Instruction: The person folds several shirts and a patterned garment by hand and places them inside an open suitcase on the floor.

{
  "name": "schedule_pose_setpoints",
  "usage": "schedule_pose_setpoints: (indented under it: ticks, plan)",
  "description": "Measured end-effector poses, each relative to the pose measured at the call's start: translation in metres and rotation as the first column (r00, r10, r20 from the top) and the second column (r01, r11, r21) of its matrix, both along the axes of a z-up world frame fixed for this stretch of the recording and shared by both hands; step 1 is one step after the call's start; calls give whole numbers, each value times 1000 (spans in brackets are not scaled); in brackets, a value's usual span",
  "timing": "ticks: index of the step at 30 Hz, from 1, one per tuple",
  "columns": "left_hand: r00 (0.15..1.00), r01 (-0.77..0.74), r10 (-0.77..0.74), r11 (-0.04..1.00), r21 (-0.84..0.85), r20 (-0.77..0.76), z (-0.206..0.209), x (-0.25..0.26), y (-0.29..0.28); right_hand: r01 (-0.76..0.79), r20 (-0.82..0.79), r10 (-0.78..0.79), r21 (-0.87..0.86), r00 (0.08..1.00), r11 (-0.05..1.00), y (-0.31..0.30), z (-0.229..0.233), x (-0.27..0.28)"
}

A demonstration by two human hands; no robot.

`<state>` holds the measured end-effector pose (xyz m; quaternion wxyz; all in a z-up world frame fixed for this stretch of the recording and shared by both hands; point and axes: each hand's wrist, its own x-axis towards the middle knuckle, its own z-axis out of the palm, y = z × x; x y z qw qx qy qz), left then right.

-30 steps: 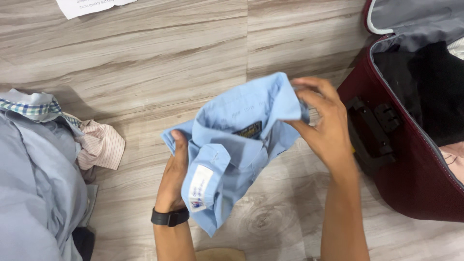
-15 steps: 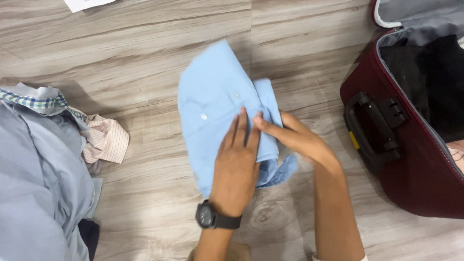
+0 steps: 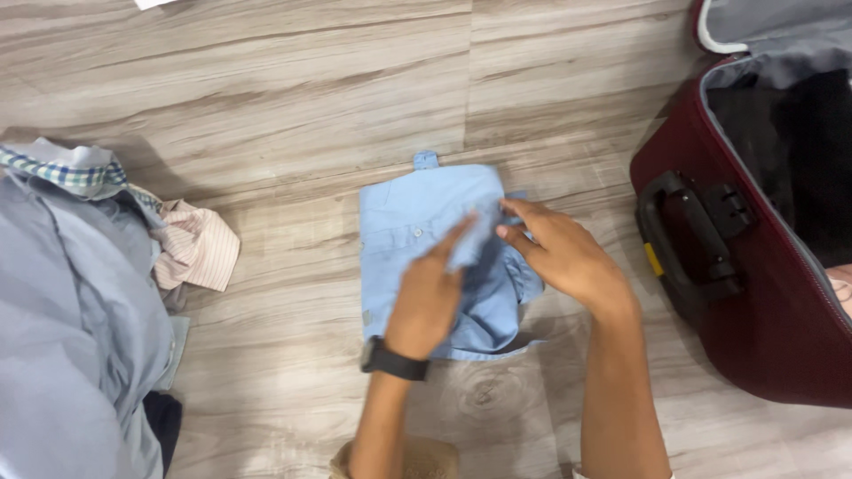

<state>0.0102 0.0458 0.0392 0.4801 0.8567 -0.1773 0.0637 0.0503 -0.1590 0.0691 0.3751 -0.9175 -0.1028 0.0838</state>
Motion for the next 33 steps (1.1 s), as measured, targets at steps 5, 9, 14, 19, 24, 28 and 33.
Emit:
schedule_pose_setpoints:
  ticks: [5, 9, 14, 19, 24, 28, 33]
  plan:
    - [950, -308, 298, 844, -438, -94, 21, 8, 55, 1, 194, -6, 22, 981, 1000, 32, 18, -10]
    - [829, -513, 490, 475, -715, -269, 17, 7, 115, -68, 177, 77, -55, 981, 996, 55, 13, -14]
    - [686, -642, 698, 448, -622, -204, -5, -9, 173, -247, 91, 274, -239, 957, 939, 82, -6, -15]
    - [387, -909, 915, 359, 210, 110, -35, -25, 208, -304, -63, 299, -296, 952, 906, 103, -14, -21]
    - [335, -809, 938, 237, 537, 91, -39, -29, 215, -338, -163, 299, -340, 940, 877, 113, -18, -22]
    - [506, -836, 807, 373, 402, 305, -36, -11, 188, -304, -271, 224, -303, 936, 903, 120, -29, -16]
    - [801, -595, 464, 687, 416, 380, -53, 26, 110, -203, -264, 94, -424, 960, 883, 116, -57, -2]
